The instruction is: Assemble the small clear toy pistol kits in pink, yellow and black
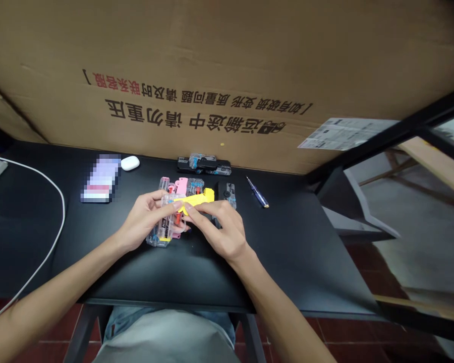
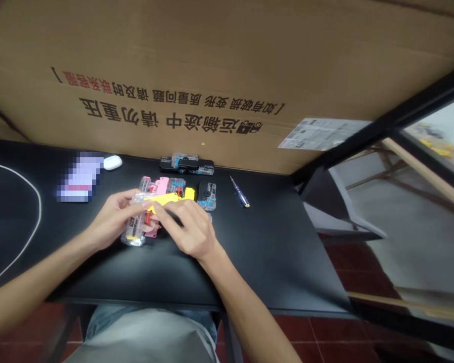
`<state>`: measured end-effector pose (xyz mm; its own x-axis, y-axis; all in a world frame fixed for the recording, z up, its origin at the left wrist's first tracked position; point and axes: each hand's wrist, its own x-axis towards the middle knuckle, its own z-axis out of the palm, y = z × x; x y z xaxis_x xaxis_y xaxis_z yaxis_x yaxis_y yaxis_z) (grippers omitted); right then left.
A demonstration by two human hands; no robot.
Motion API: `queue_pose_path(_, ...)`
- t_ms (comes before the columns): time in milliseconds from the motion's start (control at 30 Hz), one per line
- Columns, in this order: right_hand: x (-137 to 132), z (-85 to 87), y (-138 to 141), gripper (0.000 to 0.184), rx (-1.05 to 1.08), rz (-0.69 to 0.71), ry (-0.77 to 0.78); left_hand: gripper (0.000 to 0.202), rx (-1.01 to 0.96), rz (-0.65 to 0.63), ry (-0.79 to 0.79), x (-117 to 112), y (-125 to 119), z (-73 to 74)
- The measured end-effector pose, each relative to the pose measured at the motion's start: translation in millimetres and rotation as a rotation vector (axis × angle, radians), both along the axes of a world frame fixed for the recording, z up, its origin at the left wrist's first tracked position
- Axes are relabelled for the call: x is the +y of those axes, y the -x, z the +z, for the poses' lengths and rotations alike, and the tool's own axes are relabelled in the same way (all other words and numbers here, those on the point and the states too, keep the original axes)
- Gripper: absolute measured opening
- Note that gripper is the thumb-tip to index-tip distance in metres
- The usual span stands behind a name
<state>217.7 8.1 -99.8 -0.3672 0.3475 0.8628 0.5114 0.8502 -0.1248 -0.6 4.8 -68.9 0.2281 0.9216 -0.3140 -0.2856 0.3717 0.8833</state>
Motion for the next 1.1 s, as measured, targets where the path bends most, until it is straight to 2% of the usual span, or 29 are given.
queue_pose_path(100, 1, 0.9, 2, 0.034, 0.034, -0.006, 0.048, 0.06, 0.02, 0.012, -0.01, 1, -1, -0.6)
queue_pose_path(233, 4, 2.7, 5, 0.026, 0.002, -0.061, 0.103, 0.057, 0.065, 0.112, -0.085, 3, -2, 0.0)
queue_pose_path(400, 0, 4.1, 8, 0.029, -0.125, -0.088, -0.031, 0.055, 0.121, 0.223, -0.188, -3, -7, 3.2)
queue_pose_path(533, -8, 3.6, 15, 0.029, -0.233, -0.192, -0.086, 0.055, 0.151, 0.264, -0.222, -7, -10, 1.7)
queue_pose_path(833, -13, -1.9, 27, 0.027, -0.35, -0.295, -0.074, 0.056, 0.192, 0.297, -0.253, -7, -11, -14.4)
queue_pose_path(1100, -22, -10.1, 24, 0.044, -0.302, -0.278, -0.056, 0.049, 0.243, 0.262, -0.287, -10, -11, -14.8)
